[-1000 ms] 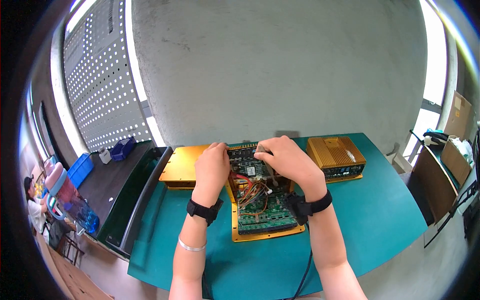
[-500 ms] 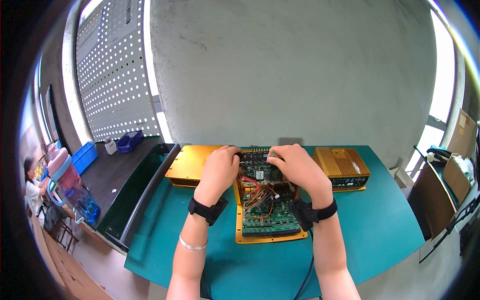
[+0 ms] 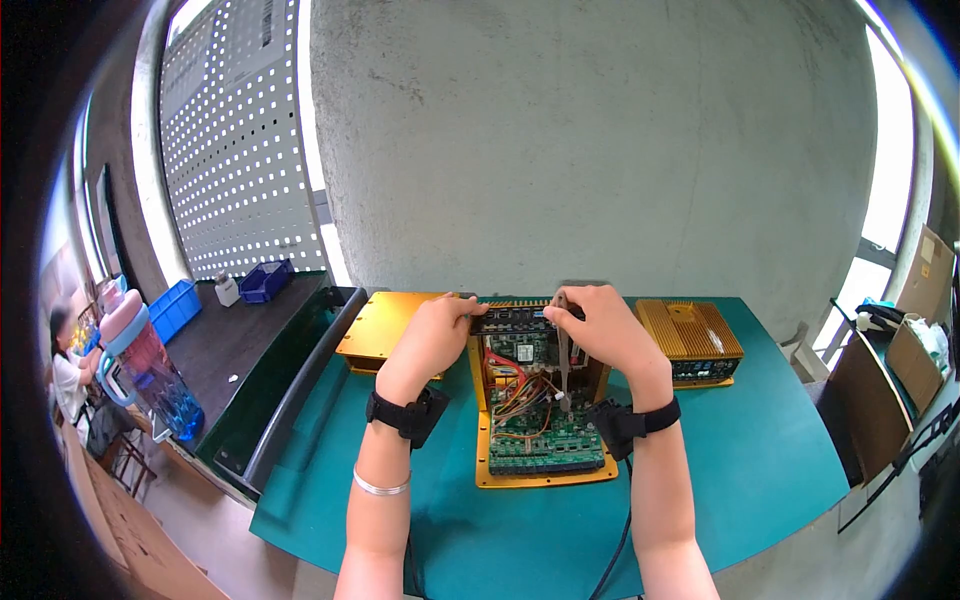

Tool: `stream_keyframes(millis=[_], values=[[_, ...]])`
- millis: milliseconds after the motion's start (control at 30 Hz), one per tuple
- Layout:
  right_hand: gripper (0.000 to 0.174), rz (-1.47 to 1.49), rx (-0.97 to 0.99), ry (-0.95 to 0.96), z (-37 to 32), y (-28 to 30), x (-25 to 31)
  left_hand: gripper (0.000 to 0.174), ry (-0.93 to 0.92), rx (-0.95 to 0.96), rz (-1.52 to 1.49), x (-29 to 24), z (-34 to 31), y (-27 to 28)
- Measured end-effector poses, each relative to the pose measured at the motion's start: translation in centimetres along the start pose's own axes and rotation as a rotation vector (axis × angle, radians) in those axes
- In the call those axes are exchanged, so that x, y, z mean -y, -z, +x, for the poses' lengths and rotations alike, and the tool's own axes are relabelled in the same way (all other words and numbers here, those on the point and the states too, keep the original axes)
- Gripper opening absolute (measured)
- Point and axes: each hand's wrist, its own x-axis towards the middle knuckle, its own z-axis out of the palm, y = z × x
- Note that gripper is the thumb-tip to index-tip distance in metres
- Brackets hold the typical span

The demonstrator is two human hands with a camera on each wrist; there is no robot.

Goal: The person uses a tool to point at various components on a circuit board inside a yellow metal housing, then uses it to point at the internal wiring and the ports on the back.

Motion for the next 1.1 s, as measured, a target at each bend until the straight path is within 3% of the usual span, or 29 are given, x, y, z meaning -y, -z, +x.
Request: stream_keyframes(millis=[67,167,367,433,767,1100], values=[[0.032,0.075,0.041,-0.025,0.3,-0.1,-0.9,0.029,-0.01,-0.008,0.007,0.0,0.0,0.1],[0.033,0.038,-0.043,0.145,1.0,-0.8,-3.5,0.028,0.048,0.064,-0.032,-0.2,0.2,0.6],[0.033,0.227,-0.002,0.083,1.2,-0.7,-4.5,0.027,0.022,0.107,-0.104,0.2,-0.1,1.5],[0.034,0.343,0.005,0.045,1.3,-0.9,-4.5,0.035,0.069,0.18,-0.13,-0.3,-0.3,2.1],[0.037,0.327,-0.007,0.025,1.1,-0.7,-4.4,0.042,0.057,0.225,-0.198,0.3,0.0,1.9],[0.036,0.631,0.1,-0.077,1.1,0.1,-4.8,0.042,0.116,0.229,-0.209,-0.6,0.0,2.4]])
